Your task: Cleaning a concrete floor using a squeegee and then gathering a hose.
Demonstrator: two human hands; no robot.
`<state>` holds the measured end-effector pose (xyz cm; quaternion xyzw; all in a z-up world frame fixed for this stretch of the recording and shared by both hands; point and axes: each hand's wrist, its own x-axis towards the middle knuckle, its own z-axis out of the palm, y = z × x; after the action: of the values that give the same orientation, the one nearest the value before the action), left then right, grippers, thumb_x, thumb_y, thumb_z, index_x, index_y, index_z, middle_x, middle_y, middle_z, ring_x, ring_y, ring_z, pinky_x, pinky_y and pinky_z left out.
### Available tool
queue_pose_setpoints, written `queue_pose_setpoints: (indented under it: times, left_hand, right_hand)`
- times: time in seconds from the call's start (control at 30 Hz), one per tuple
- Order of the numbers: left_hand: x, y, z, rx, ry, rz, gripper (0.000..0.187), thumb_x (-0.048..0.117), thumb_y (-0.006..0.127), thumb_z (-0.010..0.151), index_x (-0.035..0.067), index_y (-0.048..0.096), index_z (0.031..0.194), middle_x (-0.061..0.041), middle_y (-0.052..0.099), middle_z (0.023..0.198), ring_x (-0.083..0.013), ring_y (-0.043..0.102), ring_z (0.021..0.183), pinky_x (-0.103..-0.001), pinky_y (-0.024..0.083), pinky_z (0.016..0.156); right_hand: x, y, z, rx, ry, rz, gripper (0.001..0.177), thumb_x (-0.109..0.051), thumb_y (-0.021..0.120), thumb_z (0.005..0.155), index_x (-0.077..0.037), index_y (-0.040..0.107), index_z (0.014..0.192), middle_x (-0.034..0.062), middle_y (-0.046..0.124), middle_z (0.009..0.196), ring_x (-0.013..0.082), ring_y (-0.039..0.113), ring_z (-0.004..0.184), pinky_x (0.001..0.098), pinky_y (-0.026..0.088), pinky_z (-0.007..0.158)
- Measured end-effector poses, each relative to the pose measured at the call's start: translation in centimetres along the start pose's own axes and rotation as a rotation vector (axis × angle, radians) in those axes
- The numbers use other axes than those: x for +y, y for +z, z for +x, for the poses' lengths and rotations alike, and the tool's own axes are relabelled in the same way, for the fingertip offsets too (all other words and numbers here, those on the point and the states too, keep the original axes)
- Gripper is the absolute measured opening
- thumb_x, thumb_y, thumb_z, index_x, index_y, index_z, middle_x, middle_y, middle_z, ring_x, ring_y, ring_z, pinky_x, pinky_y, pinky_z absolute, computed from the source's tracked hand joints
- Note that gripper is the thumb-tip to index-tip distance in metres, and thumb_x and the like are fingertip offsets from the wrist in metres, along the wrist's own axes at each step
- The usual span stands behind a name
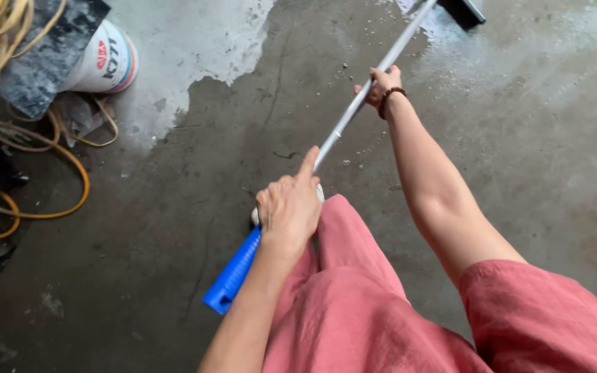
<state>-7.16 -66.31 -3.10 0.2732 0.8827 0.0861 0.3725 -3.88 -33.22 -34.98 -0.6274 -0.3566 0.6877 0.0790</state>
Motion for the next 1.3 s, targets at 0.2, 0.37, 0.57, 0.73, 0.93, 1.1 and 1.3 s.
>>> queue_pose_setpoints:
  times: [0.2, 0.37, 0.57, 0.73, 0.93, 1.1, 1.3]
  left_hand:
    - [-3.3, -3.3, -6.1, -0.083, -0.107, -0.03, 0.055, 0.035, 0.052, 0.099, 0.038, 0.041, 0.153, -0.02, 0.073, 0.094, -0.0423, 0.071, 0.091, -0.058, 0.052, 0.083]
    - [-7.9, -4.1, -12.0, -0.163, -0.184, 0.023, 0.062, 0.038, 0.05, 0.099, 0.044, 0.032, 0.158, -0.018, 0.074, 0.091, -0.0417, 0.071, 0.089, -0.057, 0.055, 0.082]
    - [-20.6, -3.5, -20.1, -0.235, -0.233, 0.104, 0.067, 0.041, 0.048, 0.098, 0.053, 0.025, 0.16, -0.016, 0.074, 0.091, -0.042, 0.072, 0.086, -0.058, 0.056, 0.081]
    - [-34.1, -3.4, -32.2, -0.216, -0.235, 0.162, 0.063, 0.042, 0.049, 0.097, 0.053, 0.026, 0.154, -0.015, 0.075, 0.09, -0.0422, 0.072, 0.085, -0.058, 0.055, 0.081]
    - [-44.0, -7.4, -42.4, -0.266, -0.26, 0.231, 0.069, 0.044, 0.05, 0.097, 0.058, 0.022, 0.159, -0.011, 0.076, 0.094, -0.0401, 0.073, 0.086, -0.056, 0.058, 0.08]
    - [-53.7, -7.2, -49.2, -0.397, -0.489, 0.324, 0.069, 0.053, 0.05, 0.092, 0.069, 0.017, 0.15, 0.0, 0.08, 0.102, -0.0259, 0.08, 0.095, -0.044, 0.065, 0.089]
    - [-50.4, -7.8, -45.8, -0.363, -0.328, 0.144, 0.068, 0.05, 0.051, 0.089, 0.064, 0.03, 0.153, -0.001, 0.076, 0.117, -0.0336, 0.074, 0.101, -0.049, 0.058, 0.089]
  right_hand:
    - [5.0, 2.1, -0.6, 0.064, -0.006, -0.411, 0.055, -0.022, 0.061, 0.09, -0.019, 0.035, 0.139, 0.0169, 0.061, 0.111, 0.0339, 0.071, 0.086, 0.062, 0.065, 0.063]
    - [9.9, 4.4, -5.6, 0.048, 0.03, -0.588, 0.073, -0.024, 0.059, 0.086, -0.022, 0.016, 0.145, 0.0201, 0.065, 0.101, 0.0338, 0.071, 0.071, 0.0549, 0.063, 0.057]
    - [20.7, 10.2, -14.3, -0.007, 0.069, -0.628, 0.077, -0.025, 0.06, 0.087, -0.016, 0.008, 0.142, 0.0228, 0.065, 0.092, 0.0317, 0.068, 0.059, 0.0436, 0.058, 0.043]
    - [33.6, 15.6, -26.9, -0.1, 0.094, -0.651, 0.073, -0.026, 0.058, 0.089, -0.009, 0.009, 0.14, 0.0212, 0.065, 0.082, 0.0282, 0.064, 0.051, 0.0394, 0.053, 0.04]
    - [45.4, 22.9, -39.8, -0.126, 0.109, -0.521, 0.08, -0.024, 0.062, 0.085, -0.01, 0.006, 0.14, 0.02, 0.064, 0.083, 0.0284, 0.067, 0.052, 0.0398, 0.057, 0.042]
    - [49.5, 26.5, -47.4, -0.251, 0.175, -0.352, 0.073, -0.019, 0.073, 0.081, -0.007, 0.021, 0.13, 0.0227, 0.064, 0.089, 0.0332, 0.068, 0.06, 0.0462, 0.061, 0.044]
    - [49.7, 20.9, -44.5, -0.171, -0.014, -0.082, 0.062, -0.012, 0.073, 0.079, -0.013, 0.027, 0.121, 0.0154, 0.054, 0.091, 0.0255, 0.064, 0.062, 0.0475, 0.061, 0.042]
